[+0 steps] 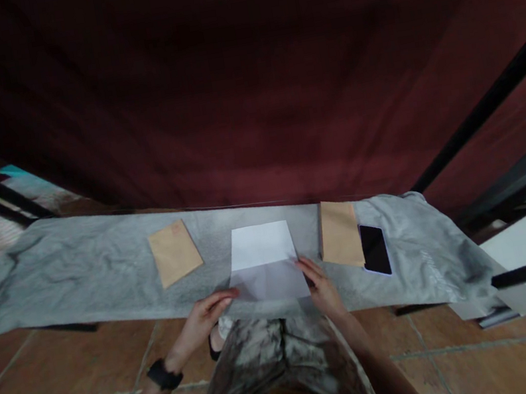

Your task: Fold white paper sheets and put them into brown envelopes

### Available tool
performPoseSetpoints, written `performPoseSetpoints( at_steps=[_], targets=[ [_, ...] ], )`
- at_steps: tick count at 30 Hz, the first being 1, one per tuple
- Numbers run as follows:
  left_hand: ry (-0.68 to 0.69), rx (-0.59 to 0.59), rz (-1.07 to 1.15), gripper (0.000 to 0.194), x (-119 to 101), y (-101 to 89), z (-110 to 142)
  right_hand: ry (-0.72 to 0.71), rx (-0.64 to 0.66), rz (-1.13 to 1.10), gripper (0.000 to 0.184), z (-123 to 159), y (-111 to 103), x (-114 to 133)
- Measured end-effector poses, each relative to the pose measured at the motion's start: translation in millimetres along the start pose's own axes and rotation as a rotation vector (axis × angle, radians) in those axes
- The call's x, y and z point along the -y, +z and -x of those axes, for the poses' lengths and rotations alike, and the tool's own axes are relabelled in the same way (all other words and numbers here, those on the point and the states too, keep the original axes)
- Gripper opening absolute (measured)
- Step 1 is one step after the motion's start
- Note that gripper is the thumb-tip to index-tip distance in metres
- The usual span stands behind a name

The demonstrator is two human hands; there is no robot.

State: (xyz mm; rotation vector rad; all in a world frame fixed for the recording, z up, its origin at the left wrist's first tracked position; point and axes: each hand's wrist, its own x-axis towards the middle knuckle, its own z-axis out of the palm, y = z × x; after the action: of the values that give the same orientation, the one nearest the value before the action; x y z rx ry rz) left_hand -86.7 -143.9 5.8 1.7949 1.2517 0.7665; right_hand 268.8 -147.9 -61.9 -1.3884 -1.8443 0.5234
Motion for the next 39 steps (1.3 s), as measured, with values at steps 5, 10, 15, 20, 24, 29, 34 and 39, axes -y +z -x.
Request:
performPoseSetpoints(
  at_steps=[5, 10, 15, 20, 24, 29, 34, 39],
  targets=[
    [0.121, -0.006, -0.126, 0.033, 17, 2.2, -3, -0.138, 0.129, 0.133, 0.058, -4, 3, 4],
    [0.295, 0.119, -0.504, 0.066, 31, 2.8, -15, -0.179, 0.247, 0.31, 0.067, 1, -1, 13],
    [0.326, 0.236, -0.679, 0.072, 20, 16.3, -31, -0.231, 0.393, 0.363, 0.068, -3, -9, 19],
    [0.316, 0.284, -0.633, 0.07, 15, 18.5, -47, -0.199, 0.384, 0.352, 0.07, -7, -16, 7],
    [0.324, 0.305, -0.605, 0.071, 18, 5.1, -46, -0.203, 0.389, 0.357, 0.069, -3, -18, -3],
    [0.461, 0.448, -0.516, 0.064, -6, 17.3, -39, -0.249, 0.398, 0.386, 0.066, 1, -16, -6],
    [0.315, 0.28, -0.611, 0.06, -28, 84.5, -57, -0.276, 0.383, 0.407, 0.065, 3, -16, -9],
    [0.275, 0.173, -0.714, 0.059, -12, 118.1, -75, -0.28, 0.367, 0.416, 0.062, 5, -17, -11]
  ],
)
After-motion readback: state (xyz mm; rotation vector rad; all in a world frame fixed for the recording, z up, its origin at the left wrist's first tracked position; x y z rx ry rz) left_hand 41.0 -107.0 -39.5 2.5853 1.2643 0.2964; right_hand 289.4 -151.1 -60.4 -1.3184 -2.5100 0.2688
